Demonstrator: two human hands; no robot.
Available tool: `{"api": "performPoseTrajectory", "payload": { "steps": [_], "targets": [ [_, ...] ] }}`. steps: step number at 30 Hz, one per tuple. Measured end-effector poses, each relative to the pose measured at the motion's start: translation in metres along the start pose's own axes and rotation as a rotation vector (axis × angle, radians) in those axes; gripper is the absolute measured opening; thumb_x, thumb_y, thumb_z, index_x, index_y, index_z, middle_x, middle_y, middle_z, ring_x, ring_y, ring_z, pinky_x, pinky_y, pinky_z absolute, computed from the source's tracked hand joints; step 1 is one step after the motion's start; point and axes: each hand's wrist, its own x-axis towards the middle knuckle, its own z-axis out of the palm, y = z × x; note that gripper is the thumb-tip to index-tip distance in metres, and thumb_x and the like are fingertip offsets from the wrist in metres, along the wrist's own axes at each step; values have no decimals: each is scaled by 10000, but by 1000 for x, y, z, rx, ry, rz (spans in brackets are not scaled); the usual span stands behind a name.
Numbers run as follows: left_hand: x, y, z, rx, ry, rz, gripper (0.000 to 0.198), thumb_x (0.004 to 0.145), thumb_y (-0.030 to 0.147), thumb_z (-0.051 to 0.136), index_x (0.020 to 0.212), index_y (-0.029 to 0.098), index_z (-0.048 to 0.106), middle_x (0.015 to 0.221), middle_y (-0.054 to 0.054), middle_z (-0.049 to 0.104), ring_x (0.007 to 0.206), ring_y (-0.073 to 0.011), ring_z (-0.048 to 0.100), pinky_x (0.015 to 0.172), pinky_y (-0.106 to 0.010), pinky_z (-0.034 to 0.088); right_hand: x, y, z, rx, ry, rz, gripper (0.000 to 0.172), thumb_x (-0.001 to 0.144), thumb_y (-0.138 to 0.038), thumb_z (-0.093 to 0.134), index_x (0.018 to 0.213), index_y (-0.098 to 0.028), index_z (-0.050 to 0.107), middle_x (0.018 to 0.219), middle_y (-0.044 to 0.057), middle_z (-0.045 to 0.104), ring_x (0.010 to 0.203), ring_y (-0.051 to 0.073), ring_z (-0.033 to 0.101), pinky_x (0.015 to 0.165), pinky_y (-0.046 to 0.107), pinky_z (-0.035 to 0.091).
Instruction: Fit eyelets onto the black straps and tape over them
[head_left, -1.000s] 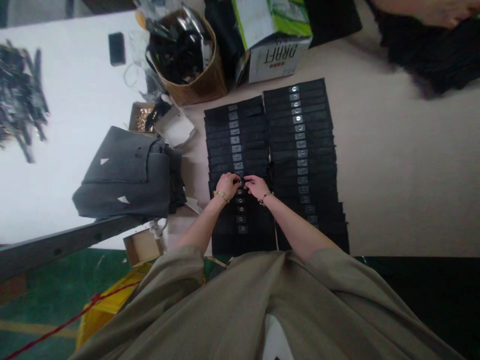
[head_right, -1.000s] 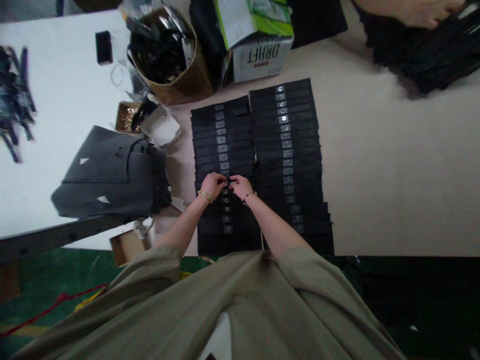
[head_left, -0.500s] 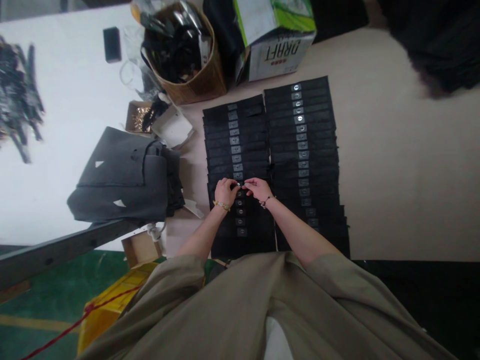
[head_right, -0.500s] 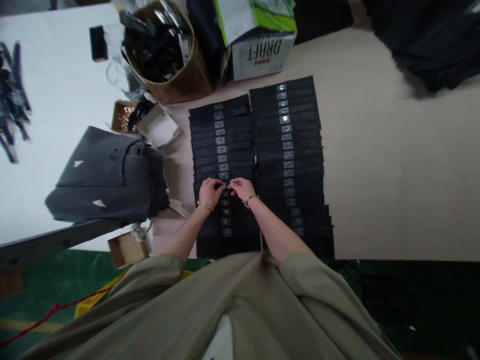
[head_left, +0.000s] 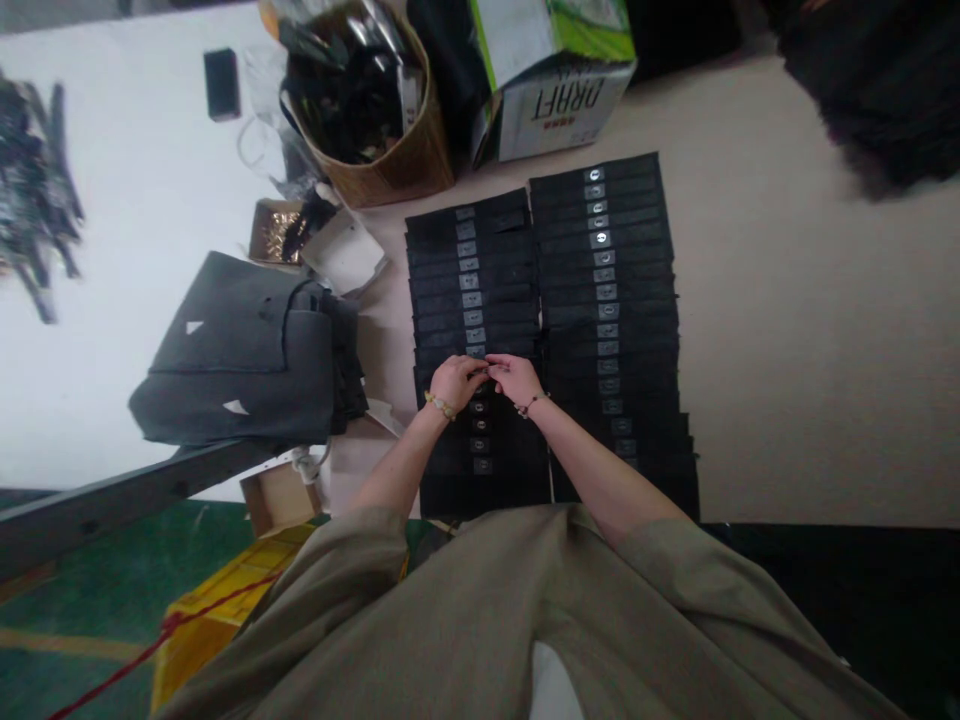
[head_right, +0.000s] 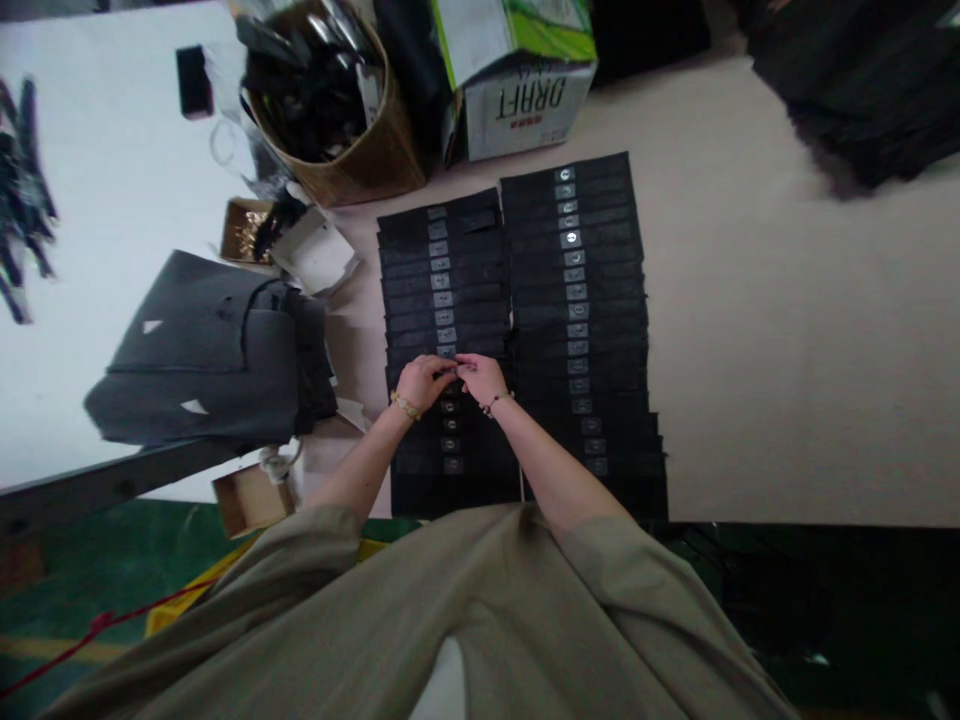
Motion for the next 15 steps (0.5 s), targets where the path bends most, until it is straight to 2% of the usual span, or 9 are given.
{"api": "performPoseTrajectory", "payload": {
  "steps": [4,9,12,15],
  "targets": [
    [10,-9,3,10,55,-43,187,904,320,629,1031,239,740,1010,-54,739,984,-214,634,894,-340,485,11,-7,3,73,36,14,262,843,-119,630,1095,-121,700,782,45,744,432,55,565,446,162,437],
    [21,-25,13,25,174,-128,178,896,328,634,1001,247,753,1030,-58,729,985,-218,629,926,-370,461,26,-7,0,349,50,154,217,855,-98,561,1049,-124,656,1040,121,748,629,99,689,373,130,338],
    [24,-26,16,23,184,-144,177,882,327,653,994,247,764,1000,-63,726,963,-218,629,907,-367,463,30,-2,-3,422,13,174,262,846,-35,493,1050,-122,633,1094,136,736,709,115,717,389,124,355],
    [23,-25,16,21,172,-140,188,881,308,651,1013,240,767,990,-67,720,961,-217,623,904,-369,461,29,3,-8,440,-31,159,259,863,-53,502,1081,-134,615,1153,147,718,814,148,736,404,125,380]
  ]
}}
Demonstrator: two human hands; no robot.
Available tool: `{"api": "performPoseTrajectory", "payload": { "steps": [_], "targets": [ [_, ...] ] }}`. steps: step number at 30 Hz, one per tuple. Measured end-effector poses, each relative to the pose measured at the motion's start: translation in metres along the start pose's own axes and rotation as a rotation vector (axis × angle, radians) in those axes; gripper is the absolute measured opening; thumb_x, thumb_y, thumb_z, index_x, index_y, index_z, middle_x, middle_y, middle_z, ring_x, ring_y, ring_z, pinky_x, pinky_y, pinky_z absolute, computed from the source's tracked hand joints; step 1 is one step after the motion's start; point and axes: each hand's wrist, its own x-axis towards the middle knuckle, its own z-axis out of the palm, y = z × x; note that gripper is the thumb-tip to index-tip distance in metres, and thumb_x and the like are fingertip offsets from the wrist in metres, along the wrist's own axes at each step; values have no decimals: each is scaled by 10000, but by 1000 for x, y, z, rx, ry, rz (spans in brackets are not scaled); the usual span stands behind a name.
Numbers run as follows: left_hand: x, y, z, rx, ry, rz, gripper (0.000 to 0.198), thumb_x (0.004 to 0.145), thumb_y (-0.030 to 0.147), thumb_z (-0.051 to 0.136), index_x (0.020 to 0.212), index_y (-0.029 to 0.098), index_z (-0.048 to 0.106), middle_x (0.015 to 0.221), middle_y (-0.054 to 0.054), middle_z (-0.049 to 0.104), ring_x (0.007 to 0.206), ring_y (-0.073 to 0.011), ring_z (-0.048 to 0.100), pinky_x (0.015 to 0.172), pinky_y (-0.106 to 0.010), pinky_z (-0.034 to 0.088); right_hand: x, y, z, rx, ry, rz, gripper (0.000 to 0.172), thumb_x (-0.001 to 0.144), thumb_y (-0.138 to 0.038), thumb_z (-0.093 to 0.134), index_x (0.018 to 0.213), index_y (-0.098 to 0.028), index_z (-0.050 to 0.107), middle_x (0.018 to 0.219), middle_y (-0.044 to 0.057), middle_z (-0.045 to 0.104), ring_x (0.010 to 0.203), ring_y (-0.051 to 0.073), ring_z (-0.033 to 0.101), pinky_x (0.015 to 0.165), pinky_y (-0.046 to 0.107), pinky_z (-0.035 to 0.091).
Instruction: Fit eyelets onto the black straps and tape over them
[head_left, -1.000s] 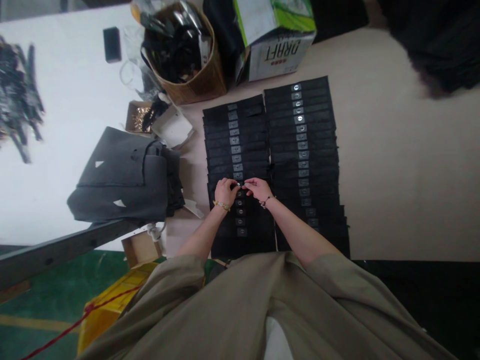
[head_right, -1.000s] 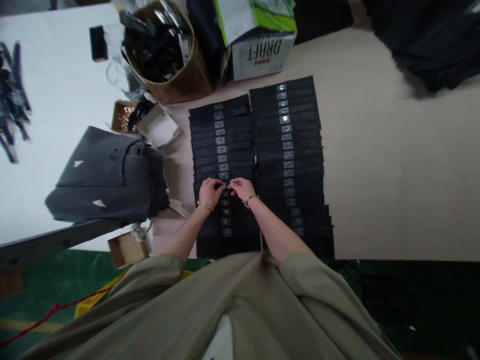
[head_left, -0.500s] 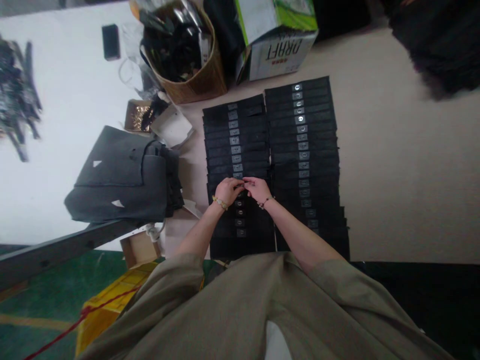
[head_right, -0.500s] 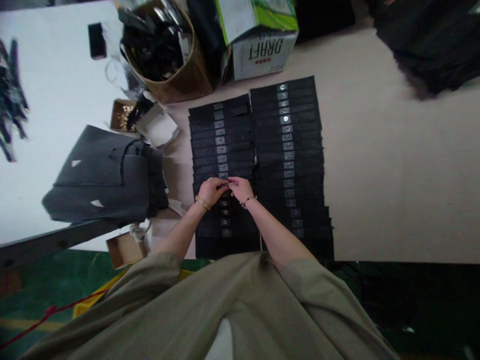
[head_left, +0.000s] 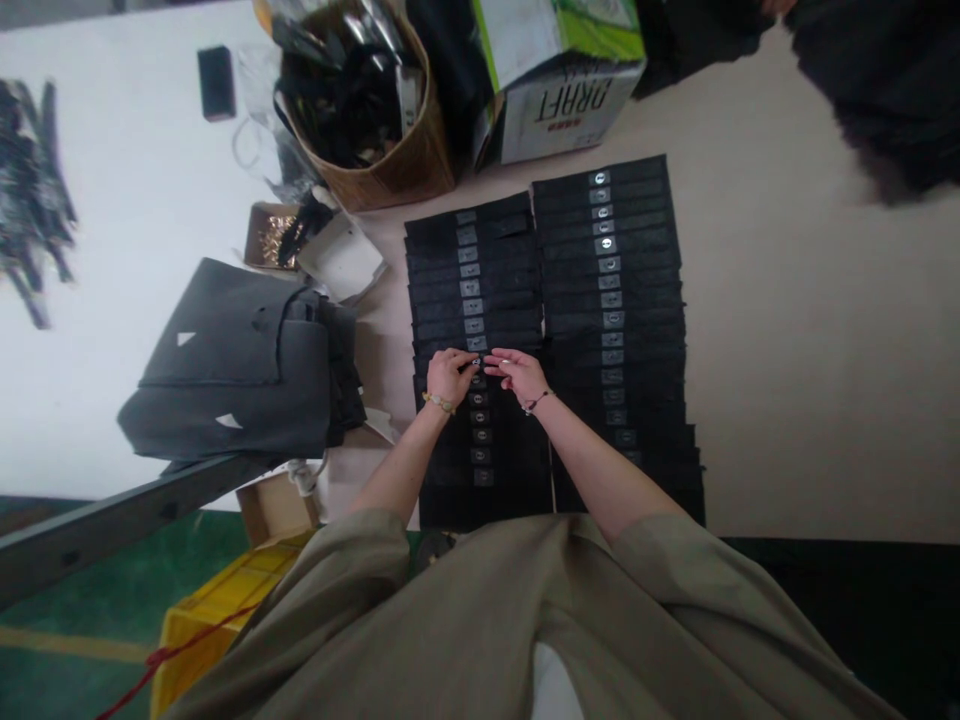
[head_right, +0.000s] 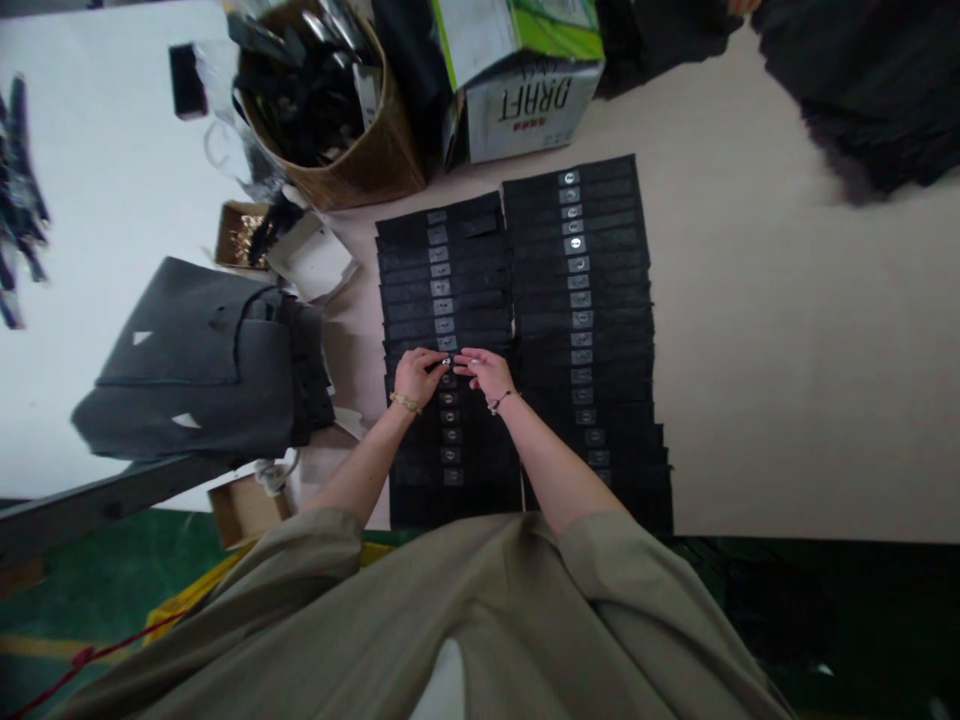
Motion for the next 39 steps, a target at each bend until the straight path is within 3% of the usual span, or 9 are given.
{"api": "performPoseTrajectory", "payload": {
  "steps": [4,8,11,16,23,26,30,36,39],
  "targets": [
    [0,1,-2,-10,-19,10,210,893,279,623,1050,272,763,995,-58,704,966,-214,609,898,-370,458,-2,0,-4,11,-37,-5,225,896,-103,524,1105,-141,598,1179,155,708,857,164,741,397,127,381],
    [1,1,-4,-4,-49,5,248,881,252,626,1095,289,746,1003,-55,693,959,-222,596,884,-372,455,-1,2,-5,18,-29,-22,165,907,-146,557,1067,-138,596,1144,154,722,726,138,732,345,135,318],
    [0,1,-6,-17,-53,0,357,869,261,641,1223,279,675,1067,-52,699,982,-233,589,880,-377,457,1,5,-6,2,-25,-35,136,892,-180,604,1023,-140,604,1045,134,749,616,113,695,333,140,295],
    [-2,-1,-2,11,-17,34,189,910,315,603,1006,262,757,1020,-46,716,980,-227,597,881,-366,445,1,6,-5,-60,-22,-59,125,843,-259,680,885,-147,642,784,50,744,467,58,569,334,129,266],
    [-4,2,-1,116,23,76,258,936,323,558,1121,275,732,1027,-64,712,953,-232,594,814,-365,438,1,5,-4,-109,-10,-85,206,766,-333,743,782,-166,624,653,-1,689,407,53,494,331,142,268],
    [-5,6,-7,111,7,168,360,915,314,586,1265,263,652,1074,-69,709,1007,-240,591,830,-370,441,0,5,-2,-210,-10,-115,253,732,-367,774,731,-164,624,597,-13,660,390,48,468,332,146,281],
    [0,5,-12,41,-77,274,254,917,266,581,1130,256,720,1007,-43,742,981,-215,616,849,-352,451,1,-2,0,-292,-70,-109,279,694,-385,805,711,-155,647,589,-7,657,400,48,464,334,145,290],
    [24,-2,-6,15,68,96,225,901,333,623,1055,229,750,965,-61,738,921,-218,619,857,-364,458,19,-28,5,-307,7,-130,144,798,-290,712,813,-149,690,688,12,697,444,39,492,346,130,296],
    [31,-3,-2,7,81,36,222,880,318,649,1056,239,757,948,-58,727,900,-220,612,851,-369,457,29,-35,5,-285,44,-111,114,825,-258,678,840,-146,689,722,22,708,449,39,510,341,129,286]
  ]
}}
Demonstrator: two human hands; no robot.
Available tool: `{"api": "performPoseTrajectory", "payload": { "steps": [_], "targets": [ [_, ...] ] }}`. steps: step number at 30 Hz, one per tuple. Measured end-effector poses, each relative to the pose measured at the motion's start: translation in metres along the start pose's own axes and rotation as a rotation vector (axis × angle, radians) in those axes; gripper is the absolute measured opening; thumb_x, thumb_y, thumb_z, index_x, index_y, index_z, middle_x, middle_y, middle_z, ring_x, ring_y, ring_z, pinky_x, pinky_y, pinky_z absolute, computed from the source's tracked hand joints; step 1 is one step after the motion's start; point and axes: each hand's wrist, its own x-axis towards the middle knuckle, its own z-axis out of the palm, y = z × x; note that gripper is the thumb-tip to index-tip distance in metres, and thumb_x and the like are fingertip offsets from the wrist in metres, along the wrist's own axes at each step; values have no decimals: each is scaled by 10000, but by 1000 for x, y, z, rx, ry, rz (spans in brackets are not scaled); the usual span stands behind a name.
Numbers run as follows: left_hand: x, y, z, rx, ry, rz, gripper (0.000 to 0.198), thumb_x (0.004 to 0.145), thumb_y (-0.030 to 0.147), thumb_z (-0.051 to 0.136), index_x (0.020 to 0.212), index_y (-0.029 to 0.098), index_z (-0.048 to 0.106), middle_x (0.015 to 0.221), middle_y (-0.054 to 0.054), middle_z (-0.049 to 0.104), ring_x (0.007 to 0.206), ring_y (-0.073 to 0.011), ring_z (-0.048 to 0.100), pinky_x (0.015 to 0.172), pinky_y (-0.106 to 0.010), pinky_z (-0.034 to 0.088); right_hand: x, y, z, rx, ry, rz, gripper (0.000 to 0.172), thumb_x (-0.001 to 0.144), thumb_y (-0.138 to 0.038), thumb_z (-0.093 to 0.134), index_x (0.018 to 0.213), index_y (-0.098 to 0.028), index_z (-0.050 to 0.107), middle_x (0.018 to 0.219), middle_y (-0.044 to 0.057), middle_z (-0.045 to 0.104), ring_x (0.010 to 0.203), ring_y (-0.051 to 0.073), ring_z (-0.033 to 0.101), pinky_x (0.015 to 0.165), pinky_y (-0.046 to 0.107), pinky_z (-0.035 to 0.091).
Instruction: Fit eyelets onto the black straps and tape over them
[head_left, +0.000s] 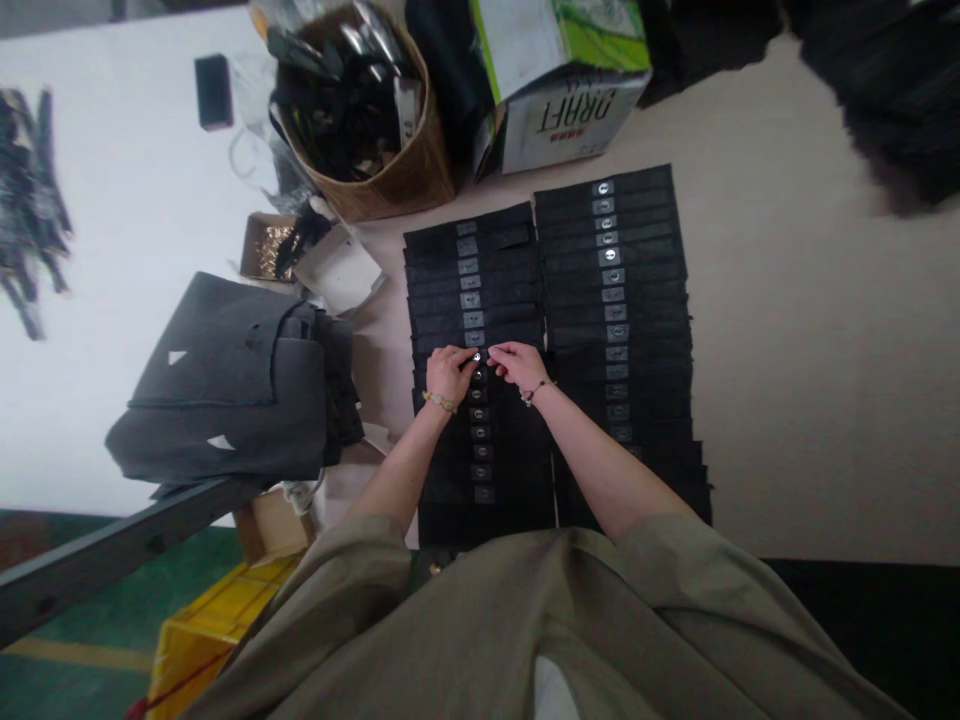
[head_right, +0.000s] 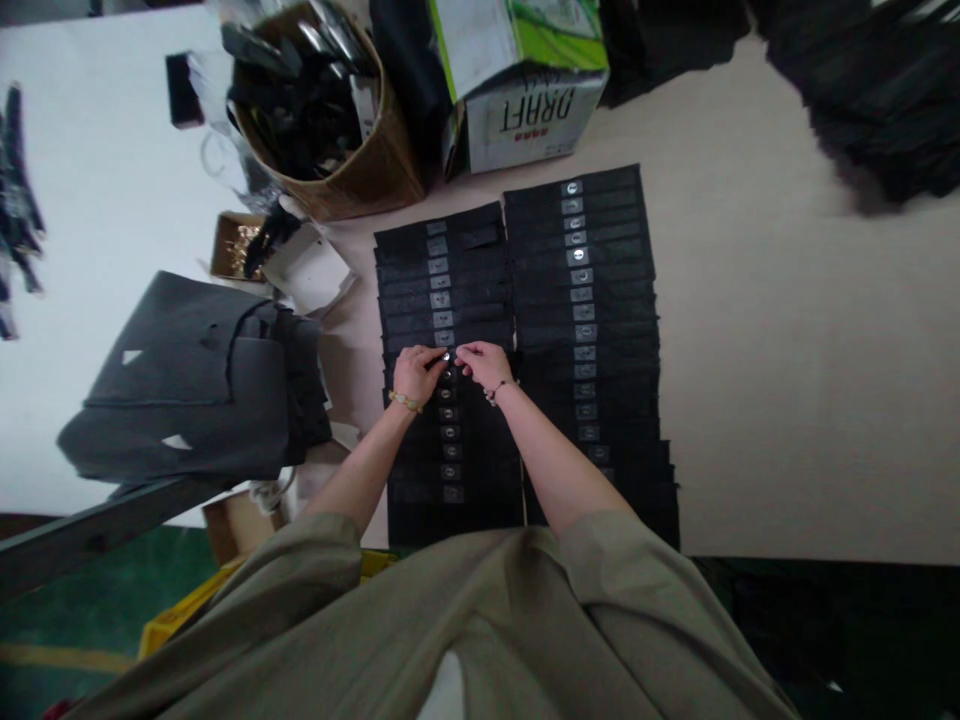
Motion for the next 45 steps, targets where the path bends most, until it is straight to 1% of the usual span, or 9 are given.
{"api": "performPoseTrajectory", "payload": {
  "steps": [14,21,27,30,35,37,40,42,45],
  "targets": [
    [7,5,-9,-7,-123,-65,330,848,306,671,1175,274,707,1003,-44,708,925,-226,591,861,-365,454,4,2,-5,87,-63,40,134,800,-259,660,849,-143,703,698,24,695,428,49,510,344,148,253],
    [1,9,0,86,-38,-39,273,928,350,557,1130,278,726,994,-67,691,948,-232,574,852,-373,444,3,2,-3,59,-17,26,184,762,-302,671,817,-132,718,486,-72,478,346,33,321,331,182,189],
    [-8,16,4,135,49,-4,275,928,343,547,1121,275,731,1069,-83,704,992,-272,569,818,-420,436,5,2,0,-26,26,47,228,756,-359,695,815,-140,724,458,-75,435,366,42,301,342,192,180],
    [-7,16,-1,45,17,90,330,913,357,586,1214,265,683,1122,-76,707,1043,-257,581,876,-410,450,3,-4,3,-10,-42,115,221,750,-353,715,831,-147,718,444,-82,411,356,43,292,336,193,162],
    [9,11,-5,-78,13,101,238,945,259,536,1086,241,728,1068,-51,735,1002,-198,621,926,-360,474,3,-22,11,155,-190,245,151,770,-261,705,876,-155,682,440,-110,362,328,32,265,324,169,139],
    [18,8,-2,-79,49,56,221,935,284,565,1066,232,735,1044,-59,735,992,-204,623,930,-369,473,6,-29,10,237,-146,216,138,777,-188,671,908,-143,681,468,-96,419,342,31,318,327,156,172],
    [29,3,3,-54,69,-10,223,910,312,607,1064,230,746,997,-70,723,953,-218,618,893,-385,472,13,-32,6,374,-63,150,218,757,-65,586,946,-135,669,648,-23,625,482,53,542,392,138,334],
    [33,0,6,-54,60,-16,230,897,303,623,1076,235,749,975,-68,712,933,-215,611,875,-381,467,15,-31,2,436,-75,138,267,750,-29,553,973,-145,646,849,33,717,660,84,662,486,146,439],
    [36,-3,7,-62,33,-2,238,889,297,629,1089,245,746,960,-60,699,933,-208,611,882,-380,458,17,-24,-3,448,-108,127,267,801,-58,557,1035,-178,602,1043,71,734,821,120,709,544,160,488]
  ]
}}
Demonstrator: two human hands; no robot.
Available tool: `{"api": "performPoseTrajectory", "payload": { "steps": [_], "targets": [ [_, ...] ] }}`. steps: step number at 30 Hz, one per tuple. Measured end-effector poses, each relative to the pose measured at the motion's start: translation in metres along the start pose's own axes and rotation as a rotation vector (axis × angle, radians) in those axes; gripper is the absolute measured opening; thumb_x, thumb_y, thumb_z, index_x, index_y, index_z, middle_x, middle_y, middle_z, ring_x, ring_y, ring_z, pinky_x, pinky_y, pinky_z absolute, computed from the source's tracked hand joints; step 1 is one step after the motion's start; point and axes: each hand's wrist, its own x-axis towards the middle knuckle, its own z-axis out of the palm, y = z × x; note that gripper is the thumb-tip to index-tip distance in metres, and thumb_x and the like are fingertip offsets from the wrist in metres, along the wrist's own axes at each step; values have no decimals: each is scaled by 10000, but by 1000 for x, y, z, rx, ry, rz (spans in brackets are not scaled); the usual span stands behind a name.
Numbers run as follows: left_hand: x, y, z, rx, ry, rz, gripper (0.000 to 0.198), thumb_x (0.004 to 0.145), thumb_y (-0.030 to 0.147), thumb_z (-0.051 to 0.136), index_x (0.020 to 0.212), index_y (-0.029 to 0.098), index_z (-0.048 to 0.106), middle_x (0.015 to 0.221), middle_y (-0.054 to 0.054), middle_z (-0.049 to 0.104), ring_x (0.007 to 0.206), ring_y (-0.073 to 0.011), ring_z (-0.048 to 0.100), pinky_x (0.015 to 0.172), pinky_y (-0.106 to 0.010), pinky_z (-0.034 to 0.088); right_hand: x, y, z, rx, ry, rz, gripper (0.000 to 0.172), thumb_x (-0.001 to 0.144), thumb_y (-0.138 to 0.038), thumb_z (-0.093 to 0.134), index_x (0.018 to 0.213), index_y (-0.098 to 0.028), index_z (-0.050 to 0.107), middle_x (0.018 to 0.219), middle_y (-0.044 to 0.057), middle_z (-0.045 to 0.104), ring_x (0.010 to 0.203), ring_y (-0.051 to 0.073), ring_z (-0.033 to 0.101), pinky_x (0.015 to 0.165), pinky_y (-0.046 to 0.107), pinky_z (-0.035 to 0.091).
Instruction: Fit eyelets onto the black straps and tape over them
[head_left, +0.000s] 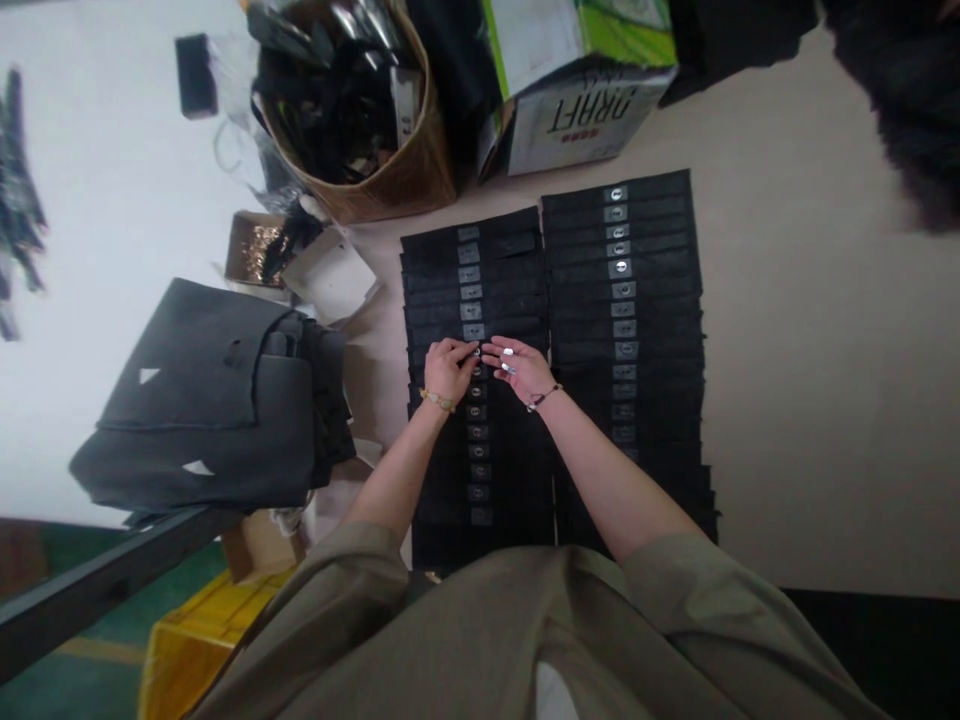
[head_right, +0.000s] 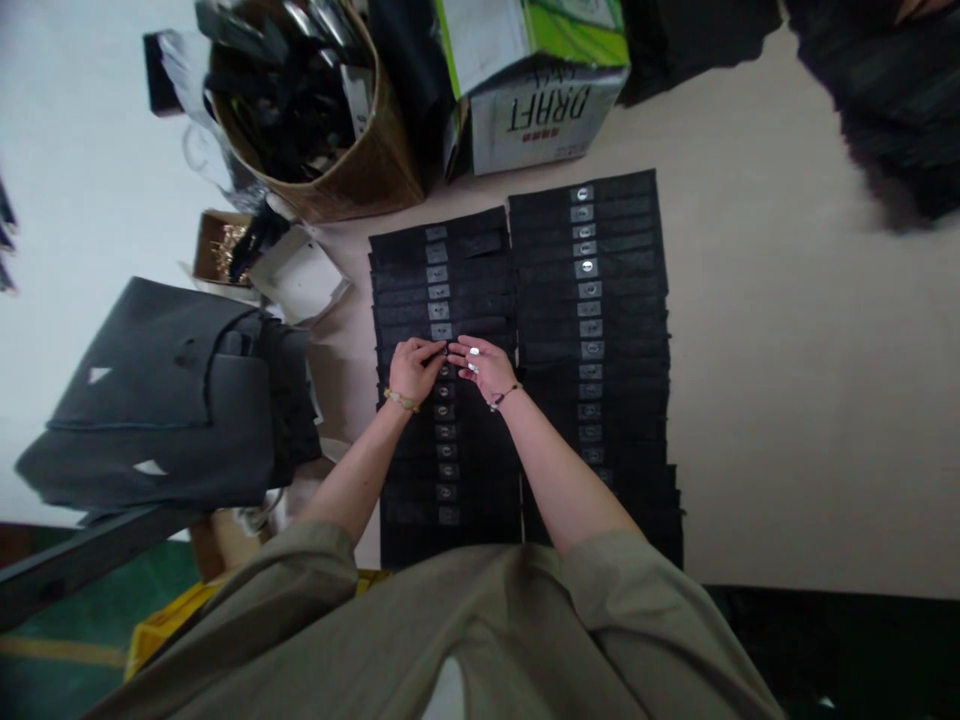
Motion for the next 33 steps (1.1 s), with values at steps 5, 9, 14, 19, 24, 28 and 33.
{"api": "performPoseTrajectory", "payload": {
  "steps": [5,9,14,19,24,28,33],
  "targets": [
    [2,0,-5,2,-23,0,259,865,288,652,1106,248,738,973,-63,699,932,-217,619,878,-388,462,2,6,-7,-9,-21,-3,207,868,-104,550,1052,-198,562,1096,78,730,831,131,719,505,157,481],
    [0,1,-7,-12,-12,-10,240,868,289,650,1089,243,732,998,-58,713,943,-221,622,890,-386,469,4,7,-7,-39,-15,8,135,871,-144,588,1000,-184,578,1039,84,742,782,130,714,489,155,469],
    [-3,5,-9,-27,12,88,267,925,316,579,1138,215,705,1052,-76,711,1003,-210,617,929,-383,463,3,7,-5,-139,-20,-27,120,845,-255,645,916,-158,639,747,26,705,502,73,570,387,146,335],
    [10,4,-20,-32,-112,246,277,955,365,534,1117,244,723,1039,-61,732,993,-199,622,912,-362,477,9,-4,1,-464,-137,-96,269,808,-381,674,663,-162,617,505,-43,537,359,39,358,348,177,205],
    [30,-3,-27,41,-135,256,273,945,310,537,1143,260,718,1077,-61,726,1013,-210,617,923,-380,476,28,-18,11,-709,-152,-174,388,835,-411,632,539,-173,554,438,-49,466,362,47,357,376,195,224],
    [40,-4,-20,10,-60,195,256,949,285,524,1093,254,733,1049,-54,728,1012,-208,622,938,-387,480,40,-21,17,-623,-118,-169,320,830,-394,626,600,-174,596,454,-53,466,359,48,333,370,201,209],
    [45,-7,-10,-3,-21,88,176,898,307,628,1010,252,753,1026,-58,720,1001,-219,621,938,-406,470,43,-25,9,-274,23,-127,244,808,-331,617,962,-161,700,572,-41,558,403,51,390,381,180,221]
  ]
}}
